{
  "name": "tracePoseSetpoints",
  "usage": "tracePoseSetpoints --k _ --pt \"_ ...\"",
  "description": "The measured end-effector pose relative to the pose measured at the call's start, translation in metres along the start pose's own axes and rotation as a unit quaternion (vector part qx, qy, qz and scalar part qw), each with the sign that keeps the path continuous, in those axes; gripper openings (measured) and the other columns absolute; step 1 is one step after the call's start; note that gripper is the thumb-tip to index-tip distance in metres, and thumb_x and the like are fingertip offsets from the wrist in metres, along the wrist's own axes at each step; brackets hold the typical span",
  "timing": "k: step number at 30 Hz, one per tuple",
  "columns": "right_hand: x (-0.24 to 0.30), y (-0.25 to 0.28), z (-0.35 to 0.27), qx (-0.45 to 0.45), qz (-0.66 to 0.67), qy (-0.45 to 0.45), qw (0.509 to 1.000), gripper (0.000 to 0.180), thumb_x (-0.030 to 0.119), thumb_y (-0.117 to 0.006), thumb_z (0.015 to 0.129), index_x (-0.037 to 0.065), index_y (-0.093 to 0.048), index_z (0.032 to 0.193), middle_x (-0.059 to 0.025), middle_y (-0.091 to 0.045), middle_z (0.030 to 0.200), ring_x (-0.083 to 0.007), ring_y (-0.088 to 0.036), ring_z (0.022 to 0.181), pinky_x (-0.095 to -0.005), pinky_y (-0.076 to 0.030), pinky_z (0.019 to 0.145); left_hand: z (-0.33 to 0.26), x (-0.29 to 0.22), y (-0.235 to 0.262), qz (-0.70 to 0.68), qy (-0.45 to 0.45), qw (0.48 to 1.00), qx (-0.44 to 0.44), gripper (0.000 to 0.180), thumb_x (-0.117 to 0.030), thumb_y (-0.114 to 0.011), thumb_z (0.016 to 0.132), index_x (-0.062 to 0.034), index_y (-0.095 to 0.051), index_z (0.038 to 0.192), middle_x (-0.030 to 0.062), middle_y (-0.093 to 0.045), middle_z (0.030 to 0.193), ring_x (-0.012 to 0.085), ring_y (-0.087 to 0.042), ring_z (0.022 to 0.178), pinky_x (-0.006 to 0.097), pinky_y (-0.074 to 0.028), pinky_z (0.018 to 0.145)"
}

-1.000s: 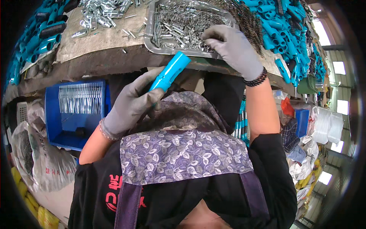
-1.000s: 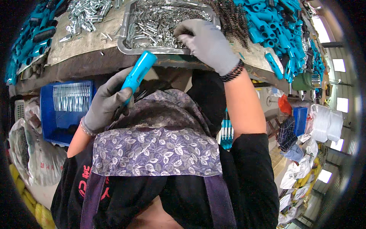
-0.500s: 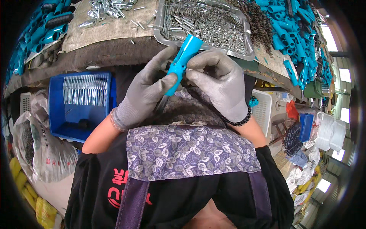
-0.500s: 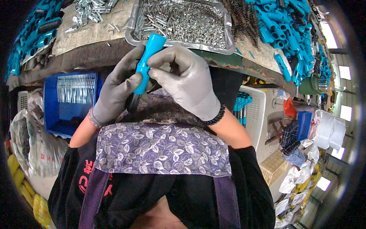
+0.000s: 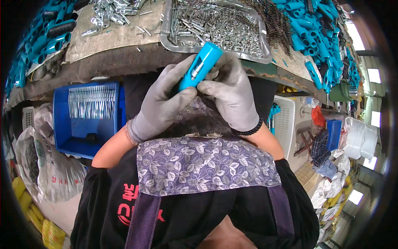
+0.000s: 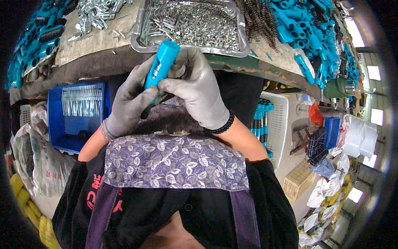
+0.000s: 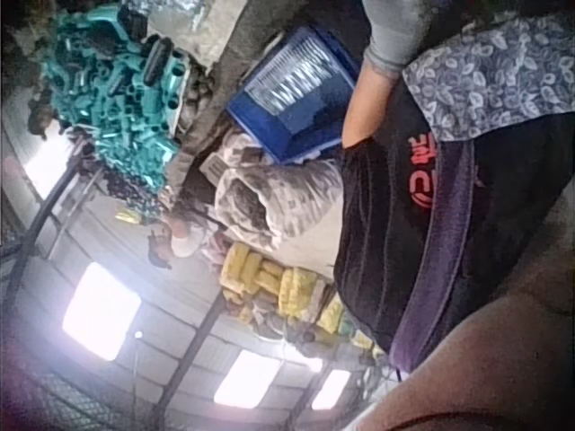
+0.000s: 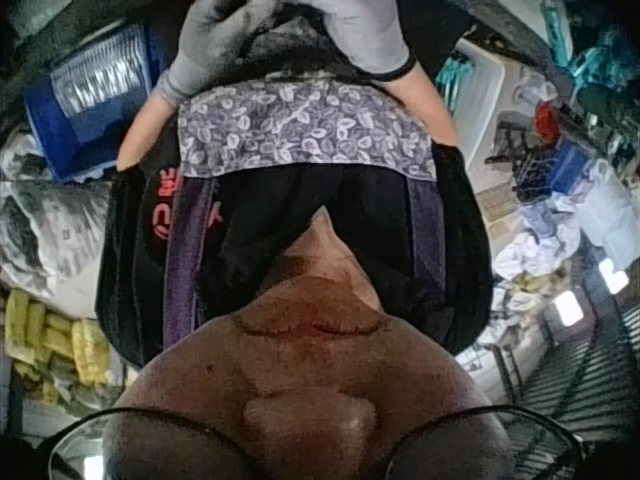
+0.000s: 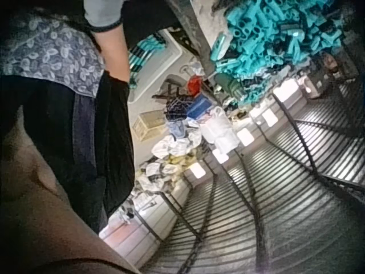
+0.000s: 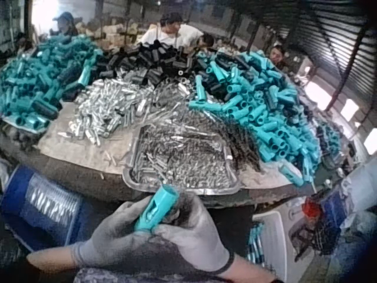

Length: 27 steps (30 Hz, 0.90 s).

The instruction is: The person assembles tools by fitting metal cylinders, rods, springs, and pins together, inserting the mechanisms into plastic handles, and placing the finished tools into a plastic bin.

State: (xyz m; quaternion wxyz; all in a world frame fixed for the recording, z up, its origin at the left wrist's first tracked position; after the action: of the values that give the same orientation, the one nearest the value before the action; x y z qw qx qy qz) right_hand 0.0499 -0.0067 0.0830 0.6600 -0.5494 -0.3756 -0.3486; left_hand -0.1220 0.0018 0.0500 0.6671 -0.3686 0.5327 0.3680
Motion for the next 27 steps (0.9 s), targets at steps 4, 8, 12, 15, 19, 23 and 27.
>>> tracePoseSetpoints --k 4,8,12,15,19,23,27 --pt "-0.01 0.011 -0.005 0.051 0.014 -0.155 0.987 0.044 0.002 -0.075 0.083 -0.001 -0.052 0.121 -0.0061 -0.065 0.105 -0.0132 -0.065 0.097 -0.0285 -0.053 0.087 -0.006 -0.003 0.003 0.101 -0.049 0.993 0.032 0.059 -0.016 -0.07 0.091 -0.0019 -0.048 0.144 0.0115 -0.057 0.13 0.0186 -0.052 0.118 0.034 -0.04 0.104" --pt "-0.012 0.013 -0.005 0.092 -0.054 -0.158 0.982 0.041 0.009 -0.078 0.085 0.0 -0.055 0.118 -0.0043 -0.067 0.102 -0.0093 -0.064 0.089 -0.0267 -0.054 0.08 -0.017 0.007 -0.002 -0.108 0.012 0.994 0.015 0.052 -0.021 -0.072 0.092 -0.0038 -0.052 0.138 0.0089 -0.057 0.133 0.0186 -0.055 0.122 0.035 -0.042 0.106" --pt "-0.016 0.022 -0.001 0.097 -0.095 -0.182 0.974 0.039 0.012 -0.078 0.085 -0.001 -0.057 0.115 -0.0055 -0.068 0.1 -0.0097 -0.063 0.086 -0.0271 -0.054 0.077 -0.016 0.02 -0.004 -0.144 0.025 0.989 0.001 0.049 -0.026 -0.069 0.096 -0.0064 -0.049 0.136 0.0093 -0.057 0.135 0.0169 -0.059 0.111 0.034 -0.049 0.097" --pt "0.001 0.007 -0.006 0.063 -0.126 -0.246 0.959 0.03 0.018 -0.078 0.086 -0.001 -0.064 0.105 -0.0065 -0.069 0.096 -0.0129 -0.065 0.089 -0.0293 -0.054 0.078 -0.017 0.029 0.0 -0.197 0.11 0.973 0.042 0.052 -0.036 -0.071 0.094 -0.007 -0.047 0.129 0.0081 -0.062 0.107 0.0125 -0.059 0.075 0.029 -0.051 0.062" --pt "0.028 0.018 0.019 0.248 -0.43 -0.124 0.859 0.034 0.031 -0.075 0.086 0.001 -0.069 0.102 -0.013 -0.072 0.096 -0.0217 -0.068 0.09 -0.0367 -0.052 0.084 -0.021 0.033 0.009 -0.184 0.172 0.966 0.067 0.063 -0.048 -0.069 0.09 -0.0024 -0.048 0.128 0.01 -0.061 0.1 0.0177 -0.062 0.074 0.032 -0.051 0.067" --pt "0.071 0.027 0.053 0.064 -0.661 0.114 0.739 0.028 0.029 -0.073 0.083 0.006 -0.068 0.099 -0.014 -0.065 0.1 -0.0328 -0.064 0.097 -0.0416 -0.05 0.086 -0.034 0.03 0.008 -0.263 0.154 0.949 0.078 0.062 -0.048 -0.061 0.097 -0.0002 -0.046 0.134 0.0124 -0.064 0.094 0.0214 -0.064 0.079 0.036 -0.053 0.073" --pt "0.076 0.029 0.089 0.051 -0.779 0.056 0.623 0.043 0.036 -0.075 0.083 0.006 -0.065 0.111 -0.0189 -0.062 0.113 -0.0377 -0.063 0.106 -0.0441 -0.05 0.092 -0.038 0.023 0.005 -0.238 0.159 0.954 0.093 0.059 -0.052 -0.059 0.097 -0.0043 -0.047 0.132 0.0128 -0.065 0.095 0.0216 -0.066 0.084 0.036 -0.054 0.076"
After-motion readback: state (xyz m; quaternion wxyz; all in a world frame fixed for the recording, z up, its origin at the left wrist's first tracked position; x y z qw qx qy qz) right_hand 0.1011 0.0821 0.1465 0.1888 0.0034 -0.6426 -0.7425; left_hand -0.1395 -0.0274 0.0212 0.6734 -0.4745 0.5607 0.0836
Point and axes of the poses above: each hand's wrist, its own z-axis towards the middle knuckle, its own y-axis out of the back of the hand, x = y × z, the point moved 2 cm from there along z, towards the middle knuckle
